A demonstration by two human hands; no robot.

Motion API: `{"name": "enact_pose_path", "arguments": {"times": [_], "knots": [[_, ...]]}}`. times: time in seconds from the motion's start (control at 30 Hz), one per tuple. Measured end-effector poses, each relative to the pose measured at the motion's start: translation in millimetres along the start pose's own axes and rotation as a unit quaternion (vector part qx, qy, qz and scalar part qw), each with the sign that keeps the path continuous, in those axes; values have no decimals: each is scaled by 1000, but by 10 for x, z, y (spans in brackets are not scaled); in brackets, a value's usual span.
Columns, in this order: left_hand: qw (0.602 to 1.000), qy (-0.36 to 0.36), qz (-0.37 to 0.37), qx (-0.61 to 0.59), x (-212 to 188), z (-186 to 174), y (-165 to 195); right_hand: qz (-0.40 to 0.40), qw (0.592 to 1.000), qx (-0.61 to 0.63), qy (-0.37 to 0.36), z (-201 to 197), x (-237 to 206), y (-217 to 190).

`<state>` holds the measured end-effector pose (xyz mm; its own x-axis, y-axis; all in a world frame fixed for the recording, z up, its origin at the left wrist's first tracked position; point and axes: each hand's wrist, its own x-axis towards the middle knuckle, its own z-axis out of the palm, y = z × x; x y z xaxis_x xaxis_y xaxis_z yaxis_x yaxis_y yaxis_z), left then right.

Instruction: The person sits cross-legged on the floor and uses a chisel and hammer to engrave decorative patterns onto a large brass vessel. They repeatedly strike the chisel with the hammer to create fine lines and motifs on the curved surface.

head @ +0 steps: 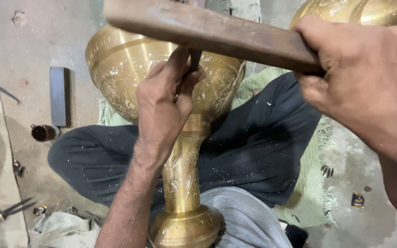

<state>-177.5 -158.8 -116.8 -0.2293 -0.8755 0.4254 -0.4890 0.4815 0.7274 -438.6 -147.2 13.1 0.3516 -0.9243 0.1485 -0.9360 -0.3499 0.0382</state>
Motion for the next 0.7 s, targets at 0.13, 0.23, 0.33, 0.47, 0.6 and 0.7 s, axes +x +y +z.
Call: {"name": "enact_pose_path", "arguments": {"times": [0.13,0.23,0.33,0.47,0.6,0.7], "knots": [[999,-9,-6,34,-10,11,-7,23,985,171,11,32,7,25],[999,-9,-5,33,-5,10,-8,8,992,120,26,94,-14,32],[999,-5,7,33,8,12,-9,71,964,256,29,132,-50,34],[997,20,68,44,15,14,-17,-7,999,26,29,182,-91,29],[999,-13,-4,50,-8,10,-29,11,970,234,71,259,-148,45],[999,-1,29,33,-16,9,-49,6,996,68,48,309,-190,77]]}}
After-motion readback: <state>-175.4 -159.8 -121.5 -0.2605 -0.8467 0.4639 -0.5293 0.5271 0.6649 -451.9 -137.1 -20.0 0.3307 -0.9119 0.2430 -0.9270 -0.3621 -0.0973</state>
